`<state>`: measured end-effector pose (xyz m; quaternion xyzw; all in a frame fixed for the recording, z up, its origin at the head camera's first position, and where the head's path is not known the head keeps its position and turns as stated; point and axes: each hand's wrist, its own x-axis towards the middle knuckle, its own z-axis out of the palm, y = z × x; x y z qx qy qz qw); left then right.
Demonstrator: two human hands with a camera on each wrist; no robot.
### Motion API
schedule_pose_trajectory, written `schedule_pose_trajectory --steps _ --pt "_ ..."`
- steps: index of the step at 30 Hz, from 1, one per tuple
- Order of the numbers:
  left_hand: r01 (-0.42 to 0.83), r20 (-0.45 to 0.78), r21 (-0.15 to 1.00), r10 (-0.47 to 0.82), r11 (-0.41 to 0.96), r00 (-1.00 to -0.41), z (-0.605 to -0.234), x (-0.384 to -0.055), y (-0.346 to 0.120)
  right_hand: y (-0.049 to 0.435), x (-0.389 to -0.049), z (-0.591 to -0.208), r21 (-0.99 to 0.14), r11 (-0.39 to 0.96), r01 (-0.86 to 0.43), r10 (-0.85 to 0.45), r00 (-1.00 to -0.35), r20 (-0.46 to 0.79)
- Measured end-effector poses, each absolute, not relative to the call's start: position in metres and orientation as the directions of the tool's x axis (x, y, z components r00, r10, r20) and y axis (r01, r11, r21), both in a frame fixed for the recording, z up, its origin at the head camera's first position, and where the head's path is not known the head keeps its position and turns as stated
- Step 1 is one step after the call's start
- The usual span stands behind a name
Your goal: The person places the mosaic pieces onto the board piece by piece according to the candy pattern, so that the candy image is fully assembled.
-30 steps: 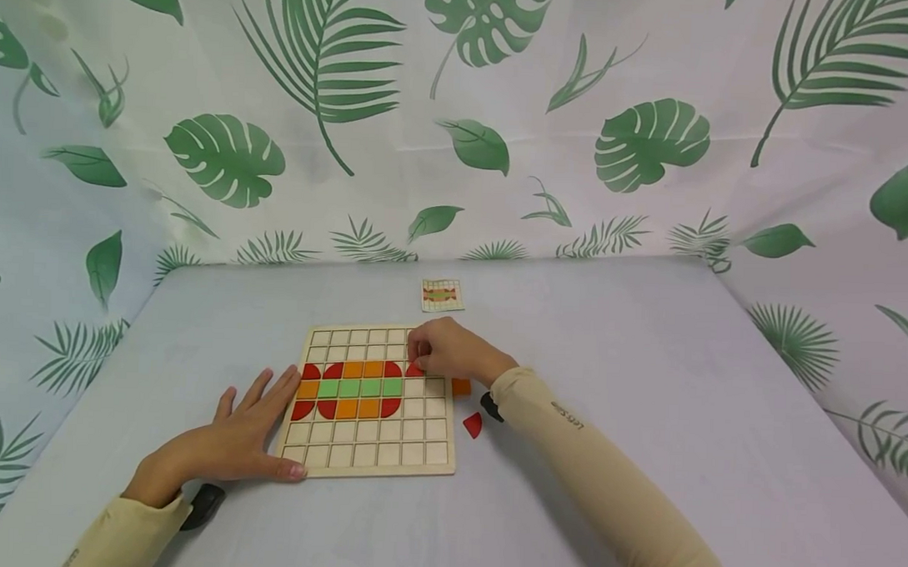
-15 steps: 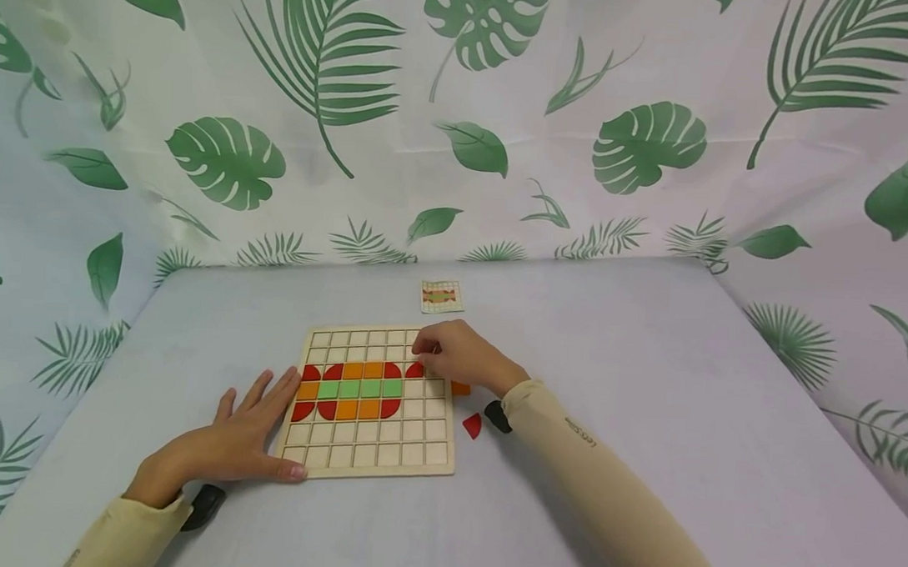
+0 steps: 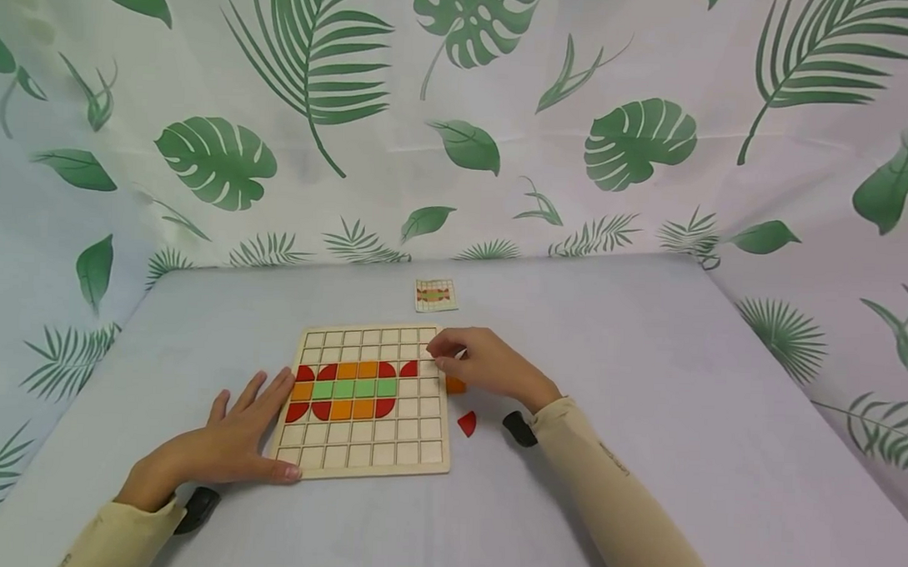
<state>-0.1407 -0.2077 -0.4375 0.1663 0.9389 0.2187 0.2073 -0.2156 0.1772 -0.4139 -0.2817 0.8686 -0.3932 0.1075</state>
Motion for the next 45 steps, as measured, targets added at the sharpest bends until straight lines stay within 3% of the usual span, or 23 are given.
schedule_pose_trajectory --steps 19,35,45 --pt "0.206 -0.328 0.49 0.398 0.847 -0.857 -0.44 -0.141 -0.209 0.203 -0.219 -0.421 -0.693 0.635 -0.342 -0.575 -0.808 -0.129" --pt "0.207 -0.32 0.517 0.412 0.831 -0.853 -0.439 -0.14 -0.21 0.192 -0.216 -0.424 -0.634 0.676 -0.376 -0.572 -0.81 -0.13" --pt "0.203 -0.324 0.514 0.408 0.833 -0.854 -0.439 -0.139 -0.209 0.195 -0.215 -0.424 -0.67 0.647 -0.363 -0.564 -0.82 -0.1"
